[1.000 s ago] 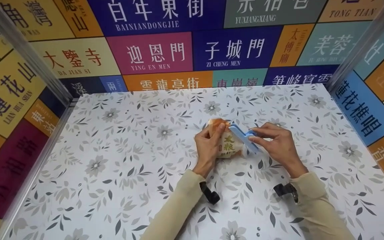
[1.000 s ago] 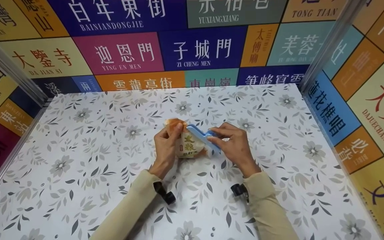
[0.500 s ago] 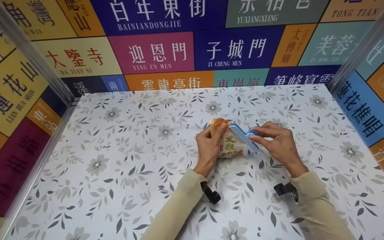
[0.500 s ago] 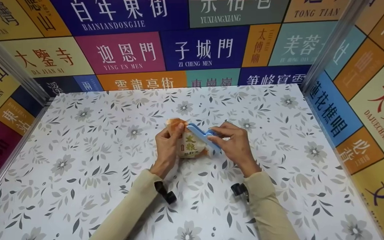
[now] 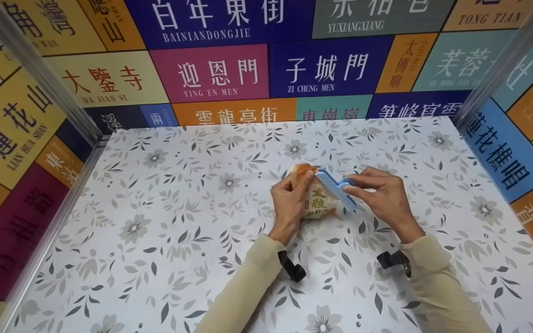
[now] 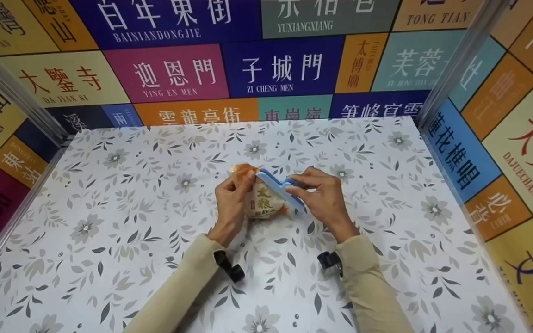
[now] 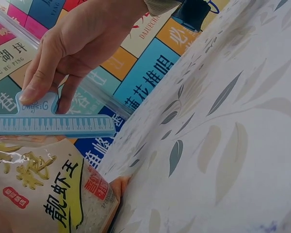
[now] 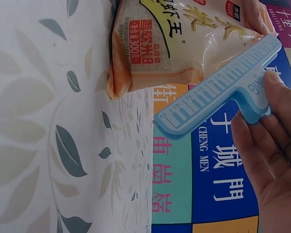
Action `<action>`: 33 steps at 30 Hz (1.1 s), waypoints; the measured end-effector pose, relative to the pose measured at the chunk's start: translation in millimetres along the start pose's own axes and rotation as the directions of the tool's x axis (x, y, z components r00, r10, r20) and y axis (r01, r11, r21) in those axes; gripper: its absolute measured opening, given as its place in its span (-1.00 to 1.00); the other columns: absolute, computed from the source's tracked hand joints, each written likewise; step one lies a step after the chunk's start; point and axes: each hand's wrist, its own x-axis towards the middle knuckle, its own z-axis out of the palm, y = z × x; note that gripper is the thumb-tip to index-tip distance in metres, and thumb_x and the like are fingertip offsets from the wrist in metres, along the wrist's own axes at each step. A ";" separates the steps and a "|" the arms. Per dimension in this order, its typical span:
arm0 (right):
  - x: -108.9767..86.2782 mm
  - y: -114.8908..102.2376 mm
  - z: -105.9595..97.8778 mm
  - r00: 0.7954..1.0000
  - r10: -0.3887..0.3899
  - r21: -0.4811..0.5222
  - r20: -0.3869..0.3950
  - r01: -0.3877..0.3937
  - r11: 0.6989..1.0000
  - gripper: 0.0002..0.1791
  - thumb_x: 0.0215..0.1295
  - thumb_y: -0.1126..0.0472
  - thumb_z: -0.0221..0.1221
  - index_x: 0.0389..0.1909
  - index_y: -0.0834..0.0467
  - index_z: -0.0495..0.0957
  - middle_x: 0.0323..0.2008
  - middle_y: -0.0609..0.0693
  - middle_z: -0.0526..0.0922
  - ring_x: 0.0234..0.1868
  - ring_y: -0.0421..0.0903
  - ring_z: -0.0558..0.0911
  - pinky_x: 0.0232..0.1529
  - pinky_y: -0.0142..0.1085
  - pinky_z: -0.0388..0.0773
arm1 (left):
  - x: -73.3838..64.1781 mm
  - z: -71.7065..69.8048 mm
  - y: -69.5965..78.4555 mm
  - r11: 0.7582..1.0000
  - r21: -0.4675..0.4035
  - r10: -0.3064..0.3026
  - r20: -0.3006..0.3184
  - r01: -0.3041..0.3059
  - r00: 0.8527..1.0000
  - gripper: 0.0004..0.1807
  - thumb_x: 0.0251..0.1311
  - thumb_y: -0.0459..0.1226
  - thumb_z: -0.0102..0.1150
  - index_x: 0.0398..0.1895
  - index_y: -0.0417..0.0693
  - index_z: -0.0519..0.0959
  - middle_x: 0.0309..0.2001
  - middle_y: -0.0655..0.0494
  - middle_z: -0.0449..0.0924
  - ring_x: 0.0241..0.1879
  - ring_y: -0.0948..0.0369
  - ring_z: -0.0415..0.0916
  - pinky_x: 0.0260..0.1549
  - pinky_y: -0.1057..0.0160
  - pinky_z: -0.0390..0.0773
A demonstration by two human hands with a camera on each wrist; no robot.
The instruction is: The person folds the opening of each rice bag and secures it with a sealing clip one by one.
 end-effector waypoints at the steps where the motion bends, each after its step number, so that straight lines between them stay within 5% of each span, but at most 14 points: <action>1: 0.1 -0.1 0.0 1.000 0.004 0.005 0.002 -0.004 1.000 -0.69 0.04 0.49 0.51 -0.14 0.33 0.79 -0.37 0.15 0.72 -0.31 -0.32 0.74 -0.18 -0.51 0.69 | 0.0 0.0 -0.2 1.000 -0.001 0.003 -0.002 -0.003 1.000 -0.77 0.26 -0.22 0.47 -0.25 -0.26 0.78 -0.45 0.06 0.78 -0.52 0.27 0.67 -0.50 0.33 0.66; 9: 0.8 -0.7 -0.2 0.999 0.036 -0.032 0.012 -0.035 0.999 -0.68 0.07 0.44 0.52 -0.10 0.23 0.81 -0.32 0.13 0.71 -0.26 -0.32 0.71 -0.13 -0.53 0.69 | 0.4 -1.7 -1.3 0.999 -0.032 0.038 0.035 -0.037 0.999 -0.81 0.32 -0.28 0.39 -0.18 -0.28 0.73 -0.38 0.18 0.76 -0.46 0.27 0.67 -0.44 0.33 0.66; 20: -1.8 -5.7 -1.8 0.982 0.177 -0.059 0.072 -0.173 0.983 -0.68 0.30 0.19 0.44 0.05 0.11 0.75 -0.11 0.01 0.71 -0.11 -0.32 0.69 -0.01 -0.55 0.65 | -1.5 -4.1 1.2 0.997 -0.042 0.068 0.073 -0.065 0.995 -0.82 0.33 -0.29 0.30 -0.20 -0.28 0.69 -0.38 0.25 0.71 -0.44 0.28 0.63 -0.42 0.34 0.63; 33: -2.7 -4.8 3.0 0.999 0.042 -0.039 0.010 -0.042 0.998 -0.73 0.12 0.40 0.50 -0.12 0.19 0.82 -0.29 0.12 0.77 -0.27 -0.33 0.74 -0.14 -0.52 0.69 | -2.6 -7.0 0.7 0.998 -0.021 0.053 0.035 -0.053 0.998 -0.77 0.32 -0.27 0.35 -0.49 -0.17 0.64 -0.44 0.20 0.69 -0.48 0.28 0.61 -0.47 0.35 0.60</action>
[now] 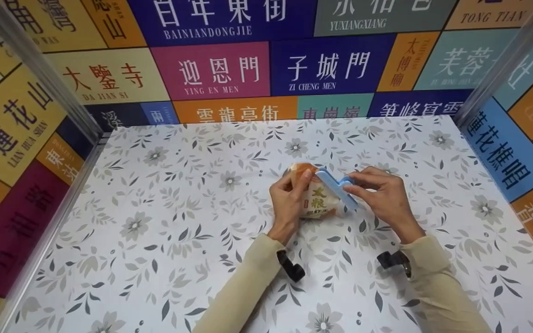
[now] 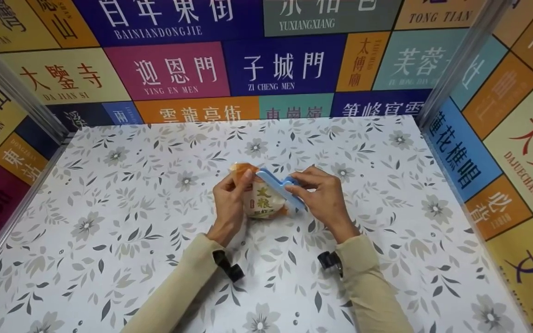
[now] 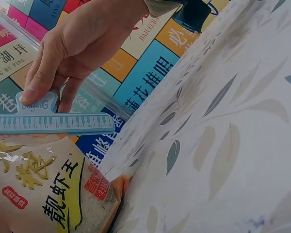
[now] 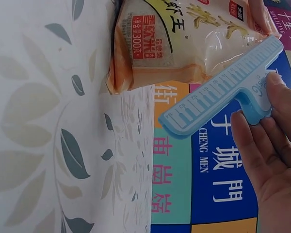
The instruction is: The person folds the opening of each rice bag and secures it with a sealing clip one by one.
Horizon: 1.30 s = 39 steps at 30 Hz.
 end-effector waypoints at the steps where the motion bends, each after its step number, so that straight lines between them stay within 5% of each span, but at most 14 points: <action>1: 0.2 -0.2 0.6 1.000 -0.007 0.008 -0.006 0.007 1.000 -0.73 0.11 0.42 0.50 -0.13 0.20 0.82 -0.30 0.12 0.77 -0.27 -0.32 0.73 -0.15 -0.52 0.69 | -0.1 -0.1 0.1 1.000 0.001 0.001 0.000 -0.001 1.000 -0.77 0.32 -0.27 0.36 -0.48 -0.19 0.66 -0.44 0.20 0.70 -0.48 0.28 0.61 -0.47 0.35 0.60; 12: 2.7 -1.4 5.6 0.999 -0.038 0.044 -0.021 0.039 0.998 -0.72 0.10 0.43 0.50 -0.13 0.21 0.82 -0.28 0.20 0.77 -0.27 -0.31 0.74 -0.15 -0.51 0.70 | -1.5 -2.4 -1.3 0.999 -0.023 -0.037 -0.002 0.037 0.999 -0.80 0.31 -0.27 0.37 -0.15 -0.26 0.76 -0.37 0.16 0.75 -0.43 0.25 0.65 -0.44 0.32 0.64; 39: 10.1 -7.5 9.3 0.997 -0.069 0.080 -0.045 0.072 0.994 -0.73 0.11 0.44 0.50 -0.13 0.24 0.82 -0.31 0.18 0.77 -0.27 -0.27 0.73 -0.11 -0.46 0.72 | 1.1 0.3 -1.1 0.999 -0.051 -0.016 -0.011 0.015 1.000 -0.82 0.28 -0.32 0.40 -0.38 -0.31 0.71 -0.34 0.17 0.70 -0.42 0.26 0.61 -0.43 0.35 0.61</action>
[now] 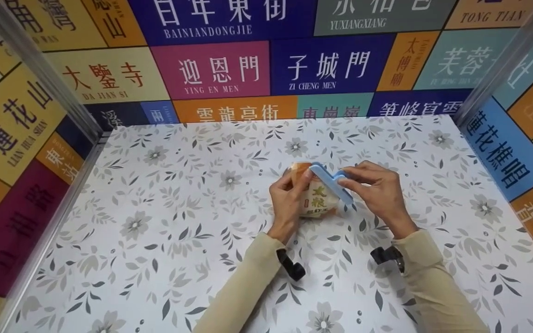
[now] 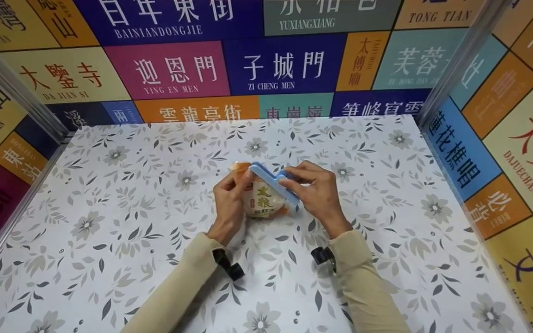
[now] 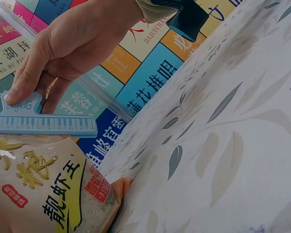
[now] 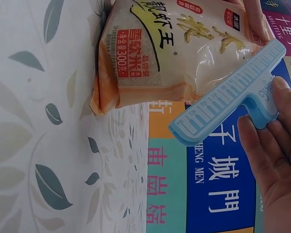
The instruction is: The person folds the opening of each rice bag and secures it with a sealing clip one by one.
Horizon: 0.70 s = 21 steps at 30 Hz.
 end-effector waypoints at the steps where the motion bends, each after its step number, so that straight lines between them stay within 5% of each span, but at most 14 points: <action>1: 0.1 -0.1 0.1 1.000 0.001 -0.002 0.000 -0.001 1.000 -0.73 0.11 0.44 0.50 -0.13 0.23 0.82 -0.32 0.17 0.77 -0.27 -0.27 0.73 -0.11 -0.46 0.72 | -0.1 0.1 0.0 1.000 0.001 0.001 -0.001 -0.001 1.000 -0.80 0.28 -0.32 0.40 -0.40 -0.33 0.70 -0.34 0.18 0.70 -0.43 0.26 0.61 -0.44 0.35 0.61; 8: 0.9 -1.3 1.4 1.000 0.005 0.000 -0.005 -0.005 1.000 -0.72 0.11 0.44 0.50 -0.13 0.23 0.82 -0.32 0.17 0.77 -0.27 -0.27 0.73 -0.11 -0.46 0.72 | -0.4 1.2 0.4 1.000 0.002 0.016 0.000 -0.016 1.000 -0.73 0.29 -0.35 0.38 -0.41 -0.47 0.63 -0.34 0.21 0.70 -0.43 0.27 0.61 -0.44 0.34 0.62; 21: 6.4 -4.6 4.7 0.998 -0.056 -0.012 0.001 0.056 0.998 -0.72 0.10 0.44 0.50 -0.14 0.21 0.82 -0.33 0.21 0.78 -0.29 -0.31 0.74 -0.17 -0.50 0.70 | -0.4 0.0 0.1 0.999 -0.004 0.033 0.022 -0.033 0.999 -0.80 0.31 -0.36 0.36 -0.28 -0.44 0.71 -0.32 0.25 0.68 -0.41 0.29 0.61 -0.43 0.36 0.63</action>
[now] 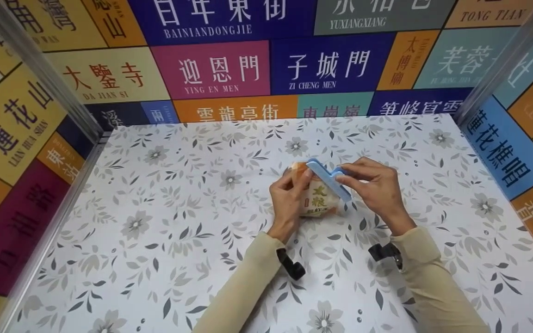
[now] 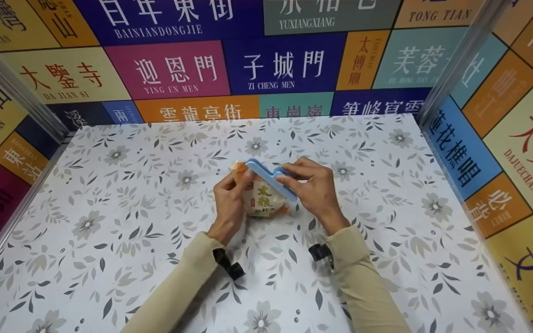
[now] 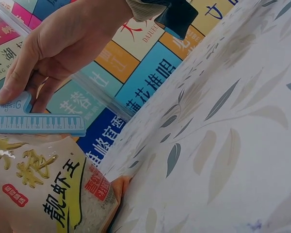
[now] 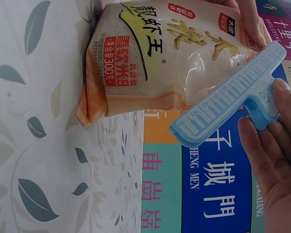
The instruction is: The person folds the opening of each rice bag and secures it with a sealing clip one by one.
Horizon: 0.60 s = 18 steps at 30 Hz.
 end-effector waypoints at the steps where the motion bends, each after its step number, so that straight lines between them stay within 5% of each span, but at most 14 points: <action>1: 0.0 0.2 0.3 1.000 -0.002 0.003 -0.001 0.002 1.000 -0.72 0.09 0.45 0.50 -0.14 0.22 0.82 -0.33 0.21 0.78 -0.29 -0.31 0.74 -0.17 -0.51 0.70 | -0.1 -0.3 -0.2 1.000 0.002 0.002 0.003 -0.002 1.000 -0.80 0.31 -0.36 0.36 -0.27 -0.43 0.71 -0.32 0.25 0.69 -0.41 0.29 0.61 -0.43 0.36 0.63; 18: 1.3 -2.5 2.2 1.000 0.014 0.017 -0.014 -0.014 1.000 -0.74 0.10 0.43 0.51 -0.14 0.25 0.82 -0.33 0.21 0.77 -0.30 -0.29 0.74 -0.17 -0.49 0.71 | 0.0 -0.6 -0.7 0.999 0.039 0.000 -0.004 0.000 1.000 -0.80 0.31 -0.32 0.38 -0.29 -0.37 0.74 -0.37 0.21 0.70 -0.46 0.26 0.61 -0.48 0.35 0.61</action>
